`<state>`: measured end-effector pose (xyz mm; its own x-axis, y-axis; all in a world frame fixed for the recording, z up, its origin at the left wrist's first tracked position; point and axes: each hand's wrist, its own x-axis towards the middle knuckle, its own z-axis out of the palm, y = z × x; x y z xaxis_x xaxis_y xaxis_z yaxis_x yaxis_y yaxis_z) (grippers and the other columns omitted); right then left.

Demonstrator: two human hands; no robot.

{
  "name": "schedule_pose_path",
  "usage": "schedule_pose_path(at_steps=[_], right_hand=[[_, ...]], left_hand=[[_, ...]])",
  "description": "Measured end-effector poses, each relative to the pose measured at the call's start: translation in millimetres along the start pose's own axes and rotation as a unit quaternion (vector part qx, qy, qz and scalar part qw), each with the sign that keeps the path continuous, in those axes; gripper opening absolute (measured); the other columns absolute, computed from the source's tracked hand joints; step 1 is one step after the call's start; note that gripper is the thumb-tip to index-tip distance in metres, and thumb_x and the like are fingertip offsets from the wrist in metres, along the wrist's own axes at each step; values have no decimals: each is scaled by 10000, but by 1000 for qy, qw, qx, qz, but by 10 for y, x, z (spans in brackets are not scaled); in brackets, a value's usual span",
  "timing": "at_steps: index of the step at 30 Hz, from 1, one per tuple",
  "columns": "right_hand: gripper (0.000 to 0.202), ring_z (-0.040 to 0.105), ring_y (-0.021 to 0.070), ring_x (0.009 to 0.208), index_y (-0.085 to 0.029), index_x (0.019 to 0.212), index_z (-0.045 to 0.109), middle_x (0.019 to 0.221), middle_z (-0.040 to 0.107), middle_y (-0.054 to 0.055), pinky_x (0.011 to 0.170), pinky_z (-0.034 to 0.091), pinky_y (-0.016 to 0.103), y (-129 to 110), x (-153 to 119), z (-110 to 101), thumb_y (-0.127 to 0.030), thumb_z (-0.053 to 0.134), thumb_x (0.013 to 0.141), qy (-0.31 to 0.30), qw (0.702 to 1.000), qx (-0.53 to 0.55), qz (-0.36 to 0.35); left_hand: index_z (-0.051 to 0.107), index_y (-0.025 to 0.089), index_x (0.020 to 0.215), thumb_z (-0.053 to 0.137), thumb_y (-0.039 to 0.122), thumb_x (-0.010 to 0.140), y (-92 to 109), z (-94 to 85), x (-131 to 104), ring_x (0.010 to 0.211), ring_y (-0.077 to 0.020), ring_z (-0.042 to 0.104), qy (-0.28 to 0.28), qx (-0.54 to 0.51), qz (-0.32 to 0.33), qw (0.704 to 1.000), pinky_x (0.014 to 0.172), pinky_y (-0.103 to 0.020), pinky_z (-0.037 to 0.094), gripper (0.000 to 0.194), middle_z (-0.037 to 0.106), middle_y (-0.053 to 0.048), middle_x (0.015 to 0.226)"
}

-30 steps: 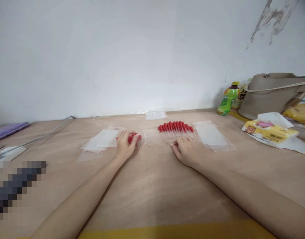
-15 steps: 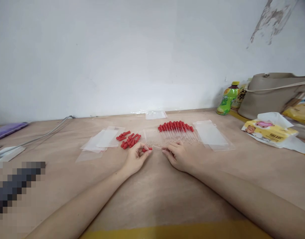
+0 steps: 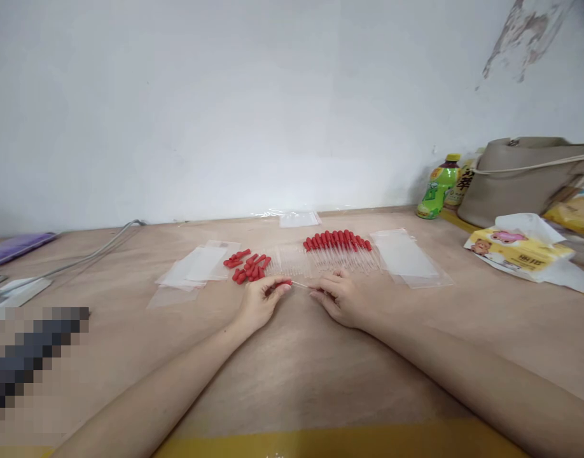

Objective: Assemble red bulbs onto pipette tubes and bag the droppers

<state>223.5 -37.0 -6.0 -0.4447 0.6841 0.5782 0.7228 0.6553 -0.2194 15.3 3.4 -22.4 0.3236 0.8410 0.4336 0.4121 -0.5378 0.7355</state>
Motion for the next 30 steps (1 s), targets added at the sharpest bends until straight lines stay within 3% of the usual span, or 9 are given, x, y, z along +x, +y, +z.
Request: schedule_pose_path(at_steps=[7, 15, 23, 30], right_hand=[[185, 494, 140, 691, -249, 856, 648, 723, 633, -10, 663, 309, 283, -91, 57, -256, -250, 463, 844, -64, 997, -21, 32], [204, 503, 108, 663, -246, 858, 647, 780, 638, -8, 740, 278, 308, 163, 22, -119, -255, 443, 855, -96, 994, -15, -49], [265, 451, 104, 601, -163, 710, 618, 658, 599, 20, 662, 232, 291, 16, -11, -67, -209, 400, 854, -17, 994, -94, -50], [261, 409, 97, 554, -162, 667, 585, 619, 592, 5, 648, 223, 276, -83, 27, -148, -228, 407, 846, -55, 997, -46, -4]], left_hand=[[667, 146, 850, 528, 297, 803, 55, -41, -37, 516, -99, 531, -55, 6, 58, 997, 500, -188, 422, 211, 610, -10, 609], [670, 154, 828, 511, 252, 814, 146, -66, -79, 510, -91, 519, -141, 29, 71, 987, 491, -177, 411, 187, 611, -3, 594], [676, 163, 851, 561, 270, 789, 130, -35, -77, 602, -122, 604, -76, 71, 80, 991, 563, -202, 467, 169, 684, -24, 717], [660, 170, 859, 561, 268, 787, 164, -30, -100, 658, -128, 615, -81, 69, 100, 989, 592, -211, 475, 157, 684, -25, 783]])
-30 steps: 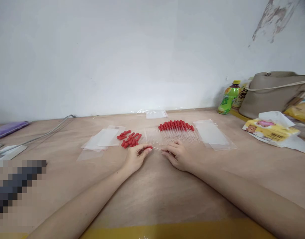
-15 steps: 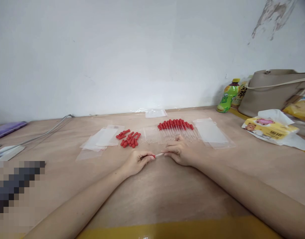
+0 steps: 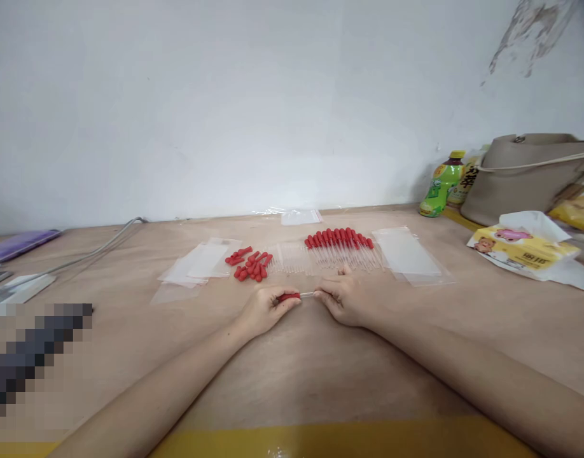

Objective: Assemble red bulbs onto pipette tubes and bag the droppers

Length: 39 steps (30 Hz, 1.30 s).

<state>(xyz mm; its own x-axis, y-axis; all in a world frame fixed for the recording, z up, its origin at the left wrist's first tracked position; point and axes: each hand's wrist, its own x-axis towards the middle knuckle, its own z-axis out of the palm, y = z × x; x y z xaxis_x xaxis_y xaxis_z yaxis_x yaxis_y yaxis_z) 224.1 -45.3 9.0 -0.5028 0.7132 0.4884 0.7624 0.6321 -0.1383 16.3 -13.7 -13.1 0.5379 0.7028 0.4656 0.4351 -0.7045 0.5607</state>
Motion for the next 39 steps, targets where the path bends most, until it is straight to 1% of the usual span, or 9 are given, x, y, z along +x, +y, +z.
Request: schedule_pose_path(at_steps=[8, 15, 18, 21, 24, 27, 30, 35, 39], right_hand=[[297, 395, 78, 517, -166, 633, 561, 544, 557, -28, 735, 251, 291, -43, 29, 66, -230, 383, 863, -99, 987, 108, 66], [326, 468, 86, 542, -188, 713, 616, 612, 615, -25, 808, 270, 321, -22, 68, 123, -273, 348, 878, -114, 976, 165, 88], [319, 466, 90, 529, -192, 693, 620, 599, 616, -20, 795, 285, 327, -15, 82, 73, -280, 368, 868, -121, 982, 133, 59], [278, 450, 94, 504, -179, 617, 608, 558, 600, -10, 717, 325, 297, 40, 89, -46, -283, 442, 815, -149, 982, 110, 46], [264, 478, 103, 503, -174, 627, 623, 570, 603, -3, 564, 341, 234, 194, 132, -162, -281, 440, 785, -178, 960, 181, 121], [271, 526, 112, 554, -173, 628, 637, 596, 616, 1, 541, 353, 210, 401, 259, -190, -310, 447, 763, -125, 943, 193, 241], [278, 525, 123, 556, -172, 603, 626, 587, 607, 9, 505, 337, 213, 559, 459, -107, -349, 460, 738, -67, 939, 76, 329], [275, 554, 162, 637, -156, 669, 635, 695, 630, 64, 528, 324, 241, 652, 771, 130, -329, 434, 745, -42, 926, -8, 375], [284, 572, 212, 749, -148, 750, 641, 788, 639, 106, 632, 346, 287, 668, 847, 263, -371, 466, 736, -39, 914, -48, 401]], left_hand=[[645, 156, 869, 573, 228, 775, 18, -8, -19, 694, -134, 618, -19, -17, 29, 999, 625, -223, 485, 138, 679, -37, 798], [648, 160, 866, 564, 246, 784, -2, -1, -10, 687, -139, 622, -10, -12, 42, 999, 624, -232, 491, 145, 683, -48, 797], [649, 159, 869, 572, 251, 780, -17, -13, 4, 708, -146, 621, -7, -9, 29, 999, 641, -246, 495, 150, 679, -51, 804], [617, 166, 971, 603, 269, 754, -67, -40, 15, 705, -140, 600, -6, 0, 14, 1000, 633, -253, 494, 241, 648, -56, 860], [560, 172, 1068, 632, 282, 724, -118, -70, 25, 630, -109, 550, 14, 19, -8, 1000, 580, -232, 477, 368, 597, -45, 859], [604, 168, 969, 592, 274, 756, -120, -91, 35, 569, -93, 501, -9, 46, -8, 999, 531, -210, 432, 238, 556, -16, 742], [640, 160, 834, 542, 257, 791, -78, -101, 41, 589, -103, 501, -45, 69, 2, 997, 551, -217, 411, 144, 541, -17, 689], [643, 156, 828, 541, 247, 790, -51, -104, 38, 606, -111, 507, -55, 70, 2, 996, 560, -219, 404, 141, 550, -23, 687], [641, 165, 837, 543, 250, 791, -76, -100, 35, 608, -112, 508, -53, 60, 5, 997, 561, -219, 404, 137, 555, -19, 685]])
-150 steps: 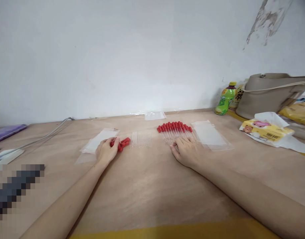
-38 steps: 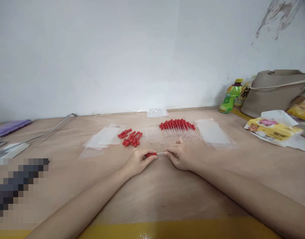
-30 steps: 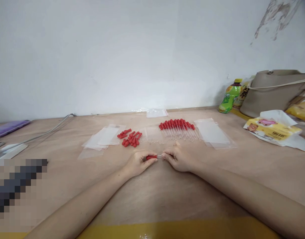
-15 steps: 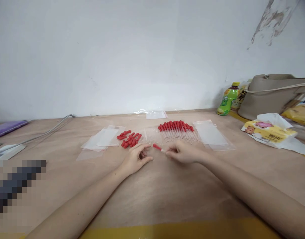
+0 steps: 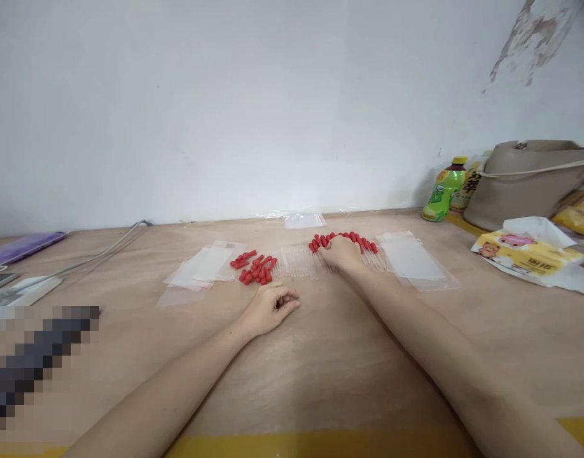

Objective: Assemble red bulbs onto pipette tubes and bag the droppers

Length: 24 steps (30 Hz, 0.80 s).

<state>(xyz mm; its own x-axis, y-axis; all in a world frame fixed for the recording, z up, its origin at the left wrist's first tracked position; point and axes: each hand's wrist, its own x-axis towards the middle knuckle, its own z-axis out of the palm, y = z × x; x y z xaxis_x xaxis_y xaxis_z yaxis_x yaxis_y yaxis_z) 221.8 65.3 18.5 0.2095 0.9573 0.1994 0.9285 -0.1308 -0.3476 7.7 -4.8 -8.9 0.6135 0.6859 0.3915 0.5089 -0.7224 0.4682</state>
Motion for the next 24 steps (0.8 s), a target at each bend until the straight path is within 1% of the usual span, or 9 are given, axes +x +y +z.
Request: schedule_pose_path(at_steps=[5, 9, 11, 13, 15, 16, 18, 20, 24], right_hand=[[417, 566, 227, 787, -157, 731, 635, 773, 642, 103, 760, 303, 356, -18, -68, 40, -508, 411, 761, 22, 999, -30, -20], [332, 565, 204, 774, -181, 692, 631, 767, 649, 79, 767, 277, 348, -99, -157, 38, -433, 427, 764, -9, 997, -43, -69], [263, 567, 209, 789, -178, 717, 633, 780, 650, 83, 765, 273, 349, -145, -190, 44, -383, 468, 732, -28, 996, -51, -71], [234, 571, 215, 783, -169, 735, 633, 777, 650, 90, 757, 277, 354, -181, -209, 53, -355, 495, 701, -39, 996, -56, -65], [226, 576, 219, 766, -162, 731, 631, 765, 649, 96, 753, 281, 360, -205, -218, 64, -343, 500, 691, -44, 996, -56, -59], [225, 578, 220, 758, -159, 724, 629, 757, 649, 99, 753, 282, 365, -214, -219, 70, -338, 496, 694, -46, 996, -56, -57], [227, 581, 223, 748, -155, 719, 627, 746, 648, 103, 756, 283, 372, -231, -216, 85, -332, 486, 703, -47, 996, -55, -53], [238, 583, 230, 747, -152, 729, 627, 747, 647, 107, 755, 286, 377, -249, -207, 104, -338, 480, 711, -48, 996, -53, -49], [243, 585, 242, 750, -154, 744, 632, 777, 651, 116, 748, 293, 386, -284, -189, 137, -340, 479, 716, -52, 996, -50, -44]], left_hand=[[642, 169, 842, 545, 250, 790, 8, 4, 0, 606, -112, 506, 0, -6, 0, 1000, 559, -219, 405, 137, 555, -16, 680], [639, 177, 822, 534, 245, 795, 15, 11, -9, 617, -118, 510, 5, 10, 9, 1000, 575, -229, 414, 129, 554, -16, 680], [634, 180, 802, 530, 247, 793, -10, -5, -6, 674, -143, 515, 52, 55, 9, 997, 638, -266, 426, 124, 561, -26, 707], [628, 182, 782, 531, 254, 788, -67, -49, 11, 757, -179, 511, 138, 122, -3, 983, 720, -321, 421, 121, 561, -41, 741], [625, 185, 781, 534, 268, 784, -156, -117, 40, 835, -212, 503, 224, 179, -29, 958, 776, -362, 402, 123, 559, -57, 781], [627, 189, 798, 535, 275, 785, -206, -156, 56, 862, -224, 500, 254, 198, -45, 946, 792, -373, 394, 126, 561, -66, 807], [628, 205, 863, 539, 293, 786, -306, -229, 85, 883, -237, 499, 286, 221, -76, 929, 800, -383, 384, 147, 572, -80, 869], [623, 221, 930, 546, 316, 783, -384, -280, 103, 890, -244, 500, 282, 234, -94, 926, 791, -386, 379, 191, 580, -87, 923], [635, 232, 939, 553, 348, 771, -415, -308, 123, 965, -256, 480, 230, 268, -91, 931, 810, -392, 344, 220, 584, -75, 981]])
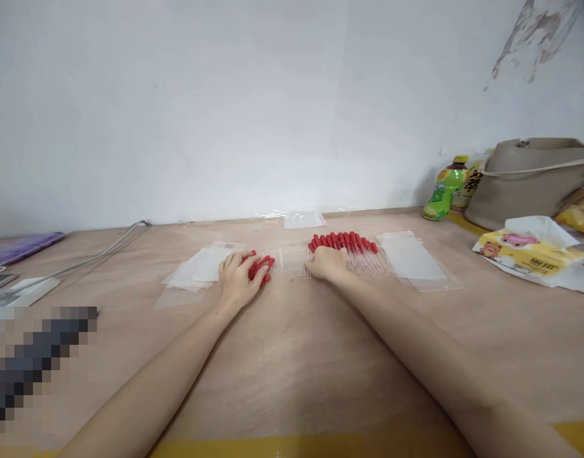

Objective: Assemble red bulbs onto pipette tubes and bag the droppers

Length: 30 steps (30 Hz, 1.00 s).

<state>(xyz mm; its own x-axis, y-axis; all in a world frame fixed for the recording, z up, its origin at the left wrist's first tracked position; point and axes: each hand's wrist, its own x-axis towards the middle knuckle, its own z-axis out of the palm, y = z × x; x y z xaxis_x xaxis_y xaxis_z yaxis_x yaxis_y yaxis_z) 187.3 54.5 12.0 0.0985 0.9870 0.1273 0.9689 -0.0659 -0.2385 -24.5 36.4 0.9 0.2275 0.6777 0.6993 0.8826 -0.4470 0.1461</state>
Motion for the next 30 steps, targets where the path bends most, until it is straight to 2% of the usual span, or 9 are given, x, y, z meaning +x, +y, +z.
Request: schedule_pose_path(at_steps=[4, 9, 12, 15, 17, 20, 22, 25, 30], right_hand=[[227, 585, 228, 729, -161, 734, 633, 757, 652, 105, 739, 293, 376, -16, 1, 10, -316, 467, 729, -4, 1000, 1, -3], [221, 581, 212, 706, -164, 678, 624, 722, 647, 93, 727, 285, 357, -7, -26, -10, -294, 456, 738, -2, 1000, 5, -9], [259, 576, 214, 726, -157, 679, 611, 741, 645, 99, 734, 268, 359, 33, -60, -51, -286, 406, 771, 17, 1000, 6, -11], [285, 564, 225, 784, -148, 774, 588, 808, 639, 113, 758, 243, 371, 119, -135, -85, -294, 346, 816, 54, 998, 11, -11], [271, 556, 217, 776, -142, 825, 551, 817, 633, 107, 763, 236, 367, 205, -217, -85, -289, 323, 837, 99, 994, 22, -27], [229, 546, 185, 709, -142, 849, 500, 773, 625, 72, 761, 245, 343, 363, -385, -50, -264, 307, 861, 156, 983, 45, -90], [198, 543, 177, 702, -152, 842, 495, 769, 625, 58, 758, 260, 326, 468, -501, -14, -248, 323, 864, 164, 975, 54, -138], [170, 553, 172, 739, -165, 857, 519, 810, 633, 56, 755, 290, 304, 594, -625, 55, -237, 365, 859, 166, 961, 84, -205], [246, 561, 168, 827, -171, 1043, 523, 955, 628, 70, 778, 312, 315, 661, -681, 145, -213, 351, 873, 194, 932, 134, -276]], left_hand=[[662, 226, 785, 525, 367, 780, 91, -18, 75, 964, -255, 463, -26, 38, -10, 999, 802, -398, 312, 197, 584, -67, 966], [659, 185, 650, 547, 446, 721, 182, 56, 270, 925, -298, 453, -86, 99, -55, 990, 758, -420, 312, 293, 572, -114, 894], [664, 172, 612, 558, 465, 695, 195, 126, 359, 910, -327, 450, -131, 124, -77, 981, 738, -437, 319, 323, 566, -144, 855], [653, 164, 598, 554, 426, 714, 202, 129, 381, 901, -331, 451, -131, 117, -78, 981, 734, -445, 329, 303, 564, -145, 844], [634, 161, 629, 535, 387, 748, 228, 88, 337, 899, -308, 455, -98, 77, -65, 990, 744, -427, 344, 275, 560, -126, 840], [570, 157, 724, 492, 320, 805, 315, 15, 167, 854, -231, 483, -68, -52, -4, 996, 742, -349, 378, 198, 552, -76, 811], [517, 162, 764, 469, 286, 828, 391, -5, 10, 755, -177, 505, -105, -149, 29, 983, 680, -296, 397, 147, 548, -39, 767], [468, 171, 837, 462, 265, 836, 477, 16, -192, 645, -130, 506, -162, -262, 9, 951, 593, -249, 400, 94, 541, -7, 746], [404, 188, 1123, 412, 224, 855, 487, 61, -275, 635, -118, 523, -166, -336, -21, 927, 609, -243, 417, 271, 527, 5, 733]])
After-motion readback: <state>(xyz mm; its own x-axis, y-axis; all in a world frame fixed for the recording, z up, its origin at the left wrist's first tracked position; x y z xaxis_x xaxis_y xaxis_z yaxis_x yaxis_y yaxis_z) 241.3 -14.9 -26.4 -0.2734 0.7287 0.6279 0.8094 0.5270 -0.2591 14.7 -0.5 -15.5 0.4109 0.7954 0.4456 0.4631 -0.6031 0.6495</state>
